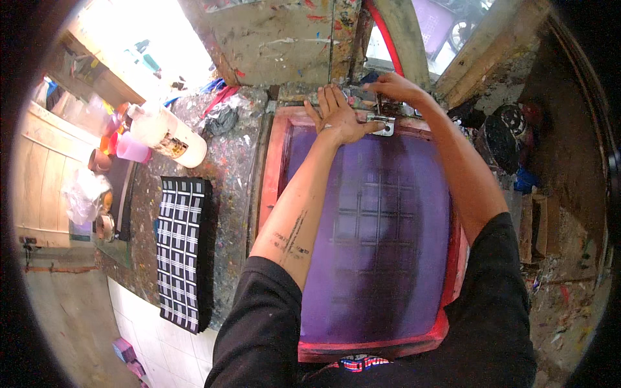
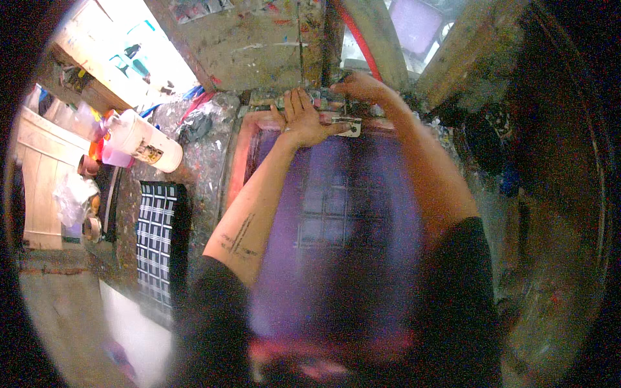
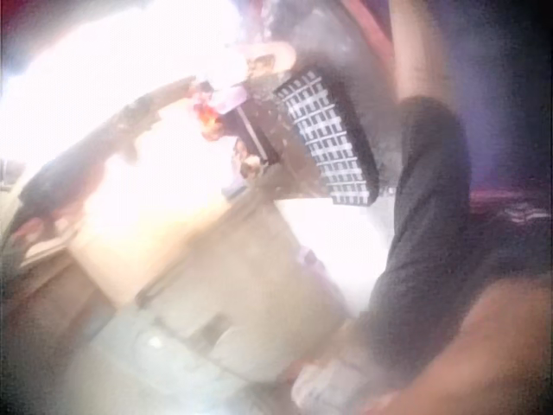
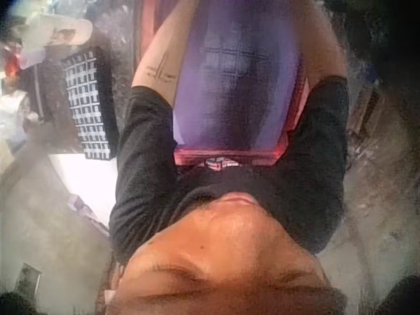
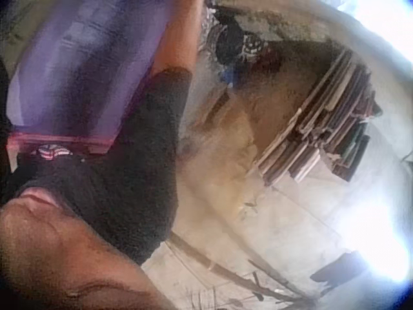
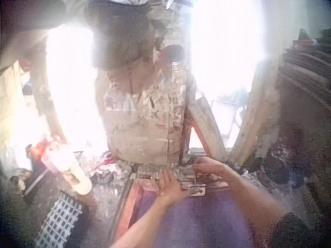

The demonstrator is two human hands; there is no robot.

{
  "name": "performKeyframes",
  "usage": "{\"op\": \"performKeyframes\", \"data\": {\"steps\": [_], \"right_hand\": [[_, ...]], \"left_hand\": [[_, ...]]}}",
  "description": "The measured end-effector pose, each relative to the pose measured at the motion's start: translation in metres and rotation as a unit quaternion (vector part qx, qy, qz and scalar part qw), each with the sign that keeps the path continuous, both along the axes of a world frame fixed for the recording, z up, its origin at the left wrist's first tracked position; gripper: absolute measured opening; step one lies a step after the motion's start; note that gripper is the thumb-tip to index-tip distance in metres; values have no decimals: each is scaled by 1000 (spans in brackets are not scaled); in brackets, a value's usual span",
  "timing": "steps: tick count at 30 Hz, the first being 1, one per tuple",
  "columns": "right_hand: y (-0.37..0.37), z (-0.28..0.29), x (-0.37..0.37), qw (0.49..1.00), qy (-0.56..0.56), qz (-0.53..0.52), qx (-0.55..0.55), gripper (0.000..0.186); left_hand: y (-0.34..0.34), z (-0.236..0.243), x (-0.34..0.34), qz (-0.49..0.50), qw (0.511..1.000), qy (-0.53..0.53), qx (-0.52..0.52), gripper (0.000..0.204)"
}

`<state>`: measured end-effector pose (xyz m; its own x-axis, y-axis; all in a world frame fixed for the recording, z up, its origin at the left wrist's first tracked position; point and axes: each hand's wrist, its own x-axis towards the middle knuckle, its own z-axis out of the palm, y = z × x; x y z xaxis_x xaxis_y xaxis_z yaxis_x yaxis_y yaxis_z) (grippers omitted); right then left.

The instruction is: The person applies clear tape to the edges of a screen printing frame mesh by hand, pressing it down to secure it against the red wooden frame.

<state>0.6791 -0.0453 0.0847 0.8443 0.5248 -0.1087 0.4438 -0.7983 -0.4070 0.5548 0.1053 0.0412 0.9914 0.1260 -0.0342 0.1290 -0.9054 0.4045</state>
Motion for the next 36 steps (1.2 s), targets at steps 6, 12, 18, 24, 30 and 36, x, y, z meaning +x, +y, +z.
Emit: {"op": "performKeyframes", "data": {"steps": [6,12,18,24,30,36], "right_hand": [[-24,-8,3,987,160,23,-23,73],[-35,-5,-5,976,187,104,46,73],[-29,-42,23,964,250,-6,85,78],[-10,-39,29,964,-105,189,-151,62],[-24,-26,3,958,244,-11,153,56],[-13,-48,9,995,79,-9,53,48]], "left_hand": [[4,-6,-2,6,1000,1,-22,151],[6,-14,-1,-1,1000,-4,-16,152],[5,-12,-4,3,1000,11,-6,153],[5,-13,-5,2,1000,5,-9,151],[4,-7,-9,10,1000,-1,-18,147],[4,-6,-9,5,999,22,-35,149]]}}
